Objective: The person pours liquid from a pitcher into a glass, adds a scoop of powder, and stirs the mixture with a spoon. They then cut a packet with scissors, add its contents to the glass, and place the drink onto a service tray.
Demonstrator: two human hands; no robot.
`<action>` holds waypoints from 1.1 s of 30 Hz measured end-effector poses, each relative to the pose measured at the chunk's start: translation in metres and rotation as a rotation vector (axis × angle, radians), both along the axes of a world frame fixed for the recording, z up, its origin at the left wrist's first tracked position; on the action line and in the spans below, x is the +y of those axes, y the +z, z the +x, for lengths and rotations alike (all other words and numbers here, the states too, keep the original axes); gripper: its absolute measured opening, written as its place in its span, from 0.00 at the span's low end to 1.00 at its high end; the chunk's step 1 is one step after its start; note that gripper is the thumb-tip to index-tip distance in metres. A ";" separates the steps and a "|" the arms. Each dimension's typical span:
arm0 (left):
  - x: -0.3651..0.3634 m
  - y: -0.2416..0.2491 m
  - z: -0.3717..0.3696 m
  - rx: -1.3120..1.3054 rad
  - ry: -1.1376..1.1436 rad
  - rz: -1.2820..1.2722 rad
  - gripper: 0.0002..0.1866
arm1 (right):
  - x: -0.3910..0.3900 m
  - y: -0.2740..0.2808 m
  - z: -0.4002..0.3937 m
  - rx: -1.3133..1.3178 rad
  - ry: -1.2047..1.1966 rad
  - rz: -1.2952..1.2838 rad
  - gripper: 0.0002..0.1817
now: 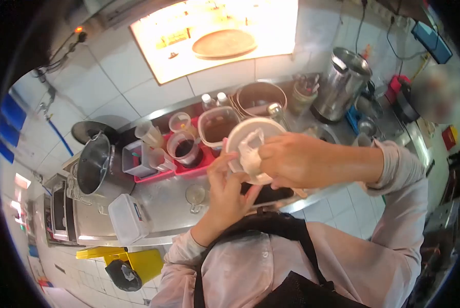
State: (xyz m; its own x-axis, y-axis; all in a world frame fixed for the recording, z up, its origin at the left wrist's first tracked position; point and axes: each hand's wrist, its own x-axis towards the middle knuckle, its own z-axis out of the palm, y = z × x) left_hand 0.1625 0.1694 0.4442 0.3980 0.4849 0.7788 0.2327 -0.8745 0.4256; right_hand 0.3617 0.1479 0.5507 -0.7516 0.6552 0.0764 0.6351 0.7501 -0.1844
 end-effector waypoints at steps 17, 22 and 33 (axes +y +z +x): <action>0.051 0.309 -0.049 -0.472 -0.240 0.107 0.32 | -0.089 -0.004 0.128 0.901 -0.199 -0.339 0.11; 0.091 0.464 -0.014 -0.546 0.152 0.347 0.28 | -0.127 -0.014 0.128 0.349 -0.798 0.117 0.09; 0.213 0.580 0.046 -0.105 0.658 0.764 0.42 | -0.230 -0.114 0.153 1.480 -0.848 -0.101 0.09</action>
State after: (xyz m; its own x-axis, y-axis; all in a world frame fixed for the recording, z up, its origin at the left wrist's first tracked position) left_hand 0.2086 0.3828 1.0245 0.1433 -0.0595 0.9879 0.7603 -0.6324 -0.1484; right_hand 0.5152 -0.0822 0.4371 0.4522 0.8495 0.2718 0.0758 0.2670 -0.9607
